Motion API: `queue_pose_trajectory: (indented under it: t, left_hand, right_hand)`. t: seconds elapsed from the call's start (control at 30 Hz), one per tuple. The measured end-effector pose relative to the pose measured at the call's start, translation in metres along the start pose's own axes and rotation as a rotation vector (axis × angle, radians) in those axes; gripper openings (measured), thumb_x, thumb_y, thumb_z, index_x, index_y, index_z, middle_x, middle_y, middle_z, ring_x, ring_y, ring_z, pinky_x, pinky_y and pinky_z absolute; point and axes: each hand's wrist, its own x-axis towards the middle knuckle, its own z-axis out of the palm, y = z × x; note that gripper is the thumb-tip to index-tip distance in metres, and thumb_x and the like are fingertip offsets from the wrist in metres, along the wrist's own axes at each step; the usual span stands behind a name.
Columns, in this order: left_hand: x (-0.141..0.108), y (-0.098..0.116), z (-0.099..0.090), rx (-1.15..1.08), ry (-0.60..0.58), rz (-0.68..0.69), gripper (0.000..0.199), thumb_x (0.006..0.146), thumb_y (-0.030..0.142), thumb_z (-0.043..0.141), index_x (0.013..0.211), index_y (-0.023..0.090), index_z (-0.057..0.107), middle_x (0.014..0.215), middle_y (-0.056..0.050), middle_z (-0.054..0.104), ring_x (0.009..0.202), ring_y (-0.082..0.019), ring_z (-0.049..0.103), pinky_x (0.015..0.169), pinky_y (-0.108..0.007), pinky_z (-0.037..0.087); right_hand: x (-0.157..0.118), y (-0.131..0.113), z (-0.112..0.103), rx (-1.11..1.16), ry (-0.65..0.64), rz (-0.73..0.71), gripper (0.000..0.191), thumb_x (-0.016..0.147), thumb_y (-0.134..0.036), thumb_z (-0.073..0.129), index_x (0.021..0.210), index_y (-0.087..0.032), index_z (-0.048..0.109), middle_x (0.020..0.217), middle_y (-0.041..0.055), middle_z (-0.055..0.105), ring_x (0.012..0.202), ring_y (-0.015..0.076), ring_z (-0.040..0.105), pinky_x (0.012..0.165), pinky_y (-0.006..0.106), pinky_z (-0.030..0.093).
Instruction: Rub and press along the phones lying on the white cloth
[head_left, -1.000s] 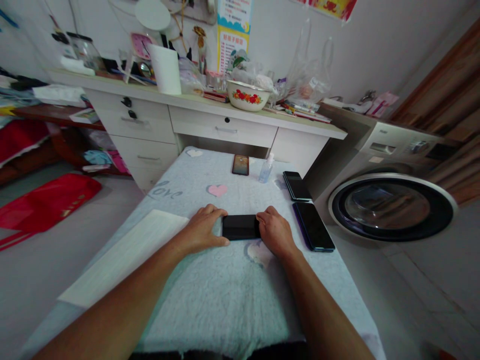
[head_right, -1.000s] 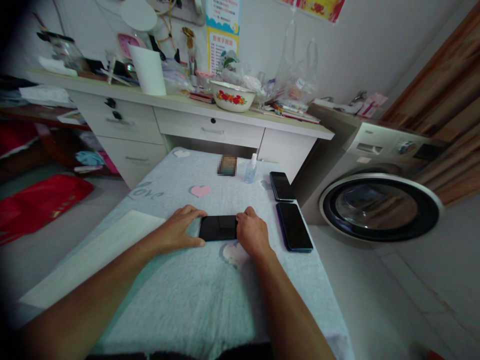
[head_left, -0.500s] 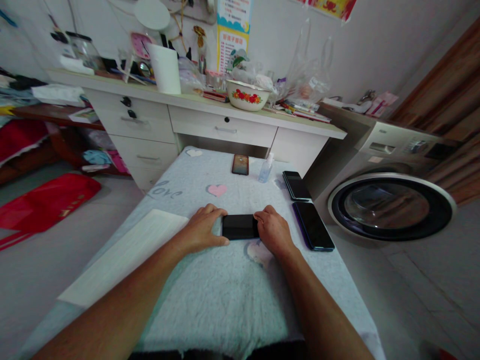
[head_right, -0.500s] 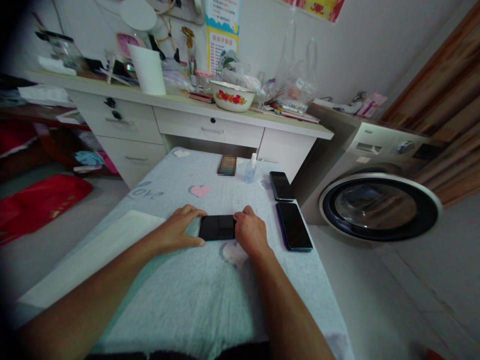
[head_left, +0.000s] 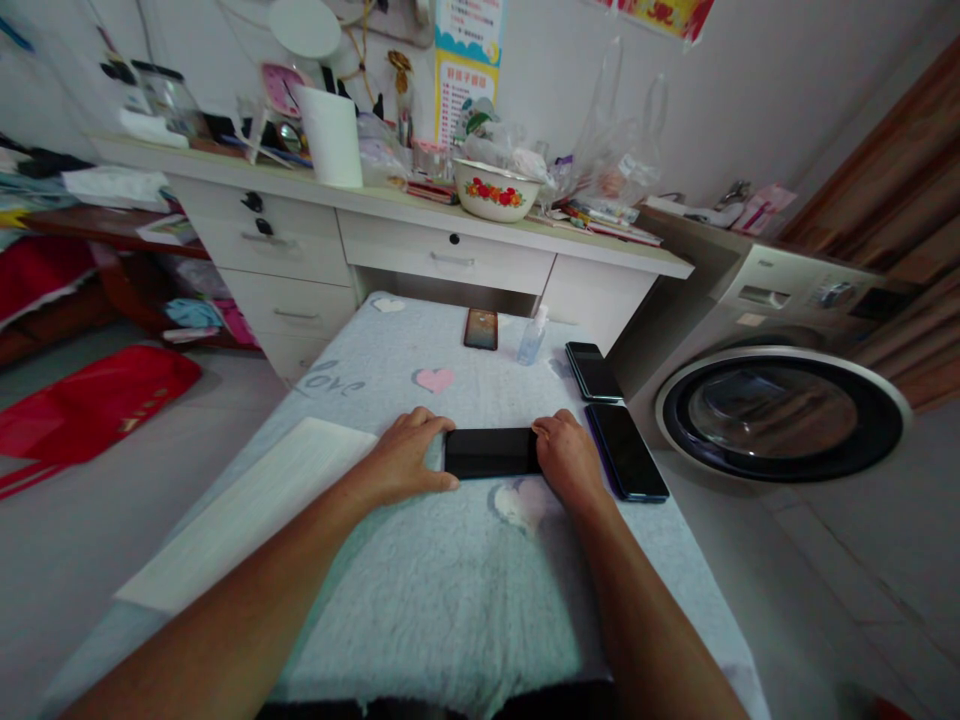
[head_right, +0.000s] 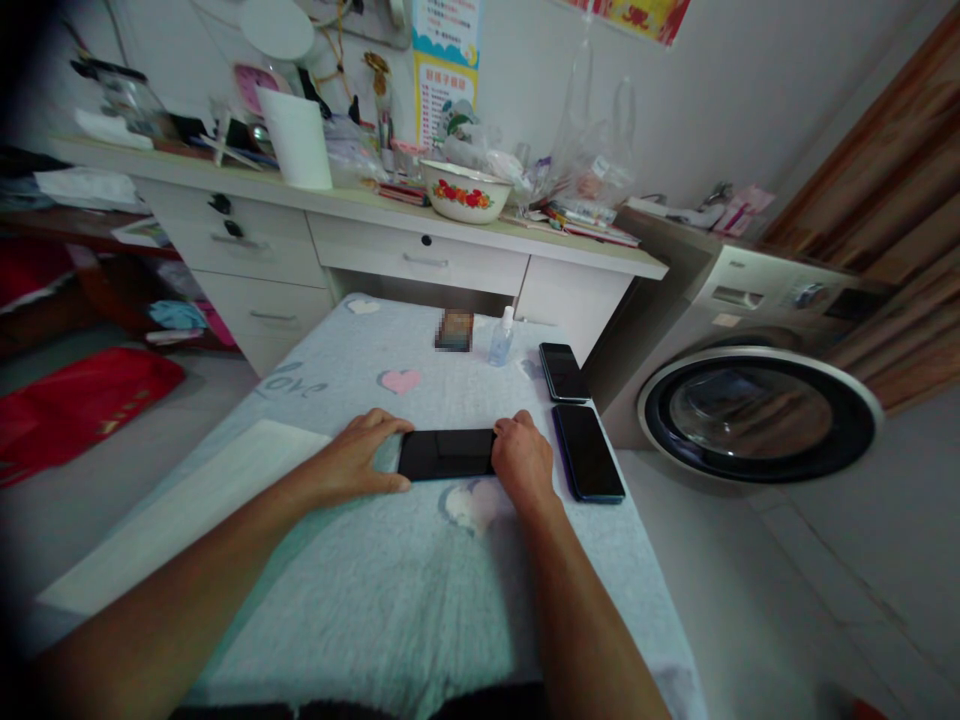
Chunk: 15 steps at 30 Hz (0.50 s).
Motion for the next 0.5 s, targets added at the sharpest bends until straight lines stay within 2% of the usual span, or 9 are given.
queue_pose_trajectory:
  t: [0.2, 0.5]
  left_hand:
    - [0.0003, 0.0001, -0.0001, 0.006, -0.002, 0.003, 0.069, 0.06, 0.049, 0.073, 0.121, 0.021, 0.053, 0.113, -0.008, 0.052, 0.108, -0.028, 0.05, 0.094, -0.038, 0.041]
    - [0.0002, -0.0007, 0.0016, 0.022, -0.001, -0.002, 0.069, 0.06, 0.048, 0.073, 0.121, 0.023, 0.053, 0.113, -0.007, 0.051, 0.107, -0.028, 0.05, 0.094, -0.038, 0.041]
  right_hand:
    - [0.0016, 0.0046, 0.0051, -0.031, 0.021, 0.053, 0.032, 0.094, -0.023, 0.039, 0.104, -0.024, 0.07, 0.102, 0.0069, 0.06, 0.087, 0.0154, 0.059, 0.074, 0.024, 0.037]
    - [0.0006, 0.0036, 0.0048, -0.056, 0.012, 0.061, 0.031, 0.092, -0.021, 0.041, 0.103, -0.025, 0.07, 0.102, 0.0061, 0.059, 0.085, 0.0155, 0.059, 0.071, 0.025, 0.037]
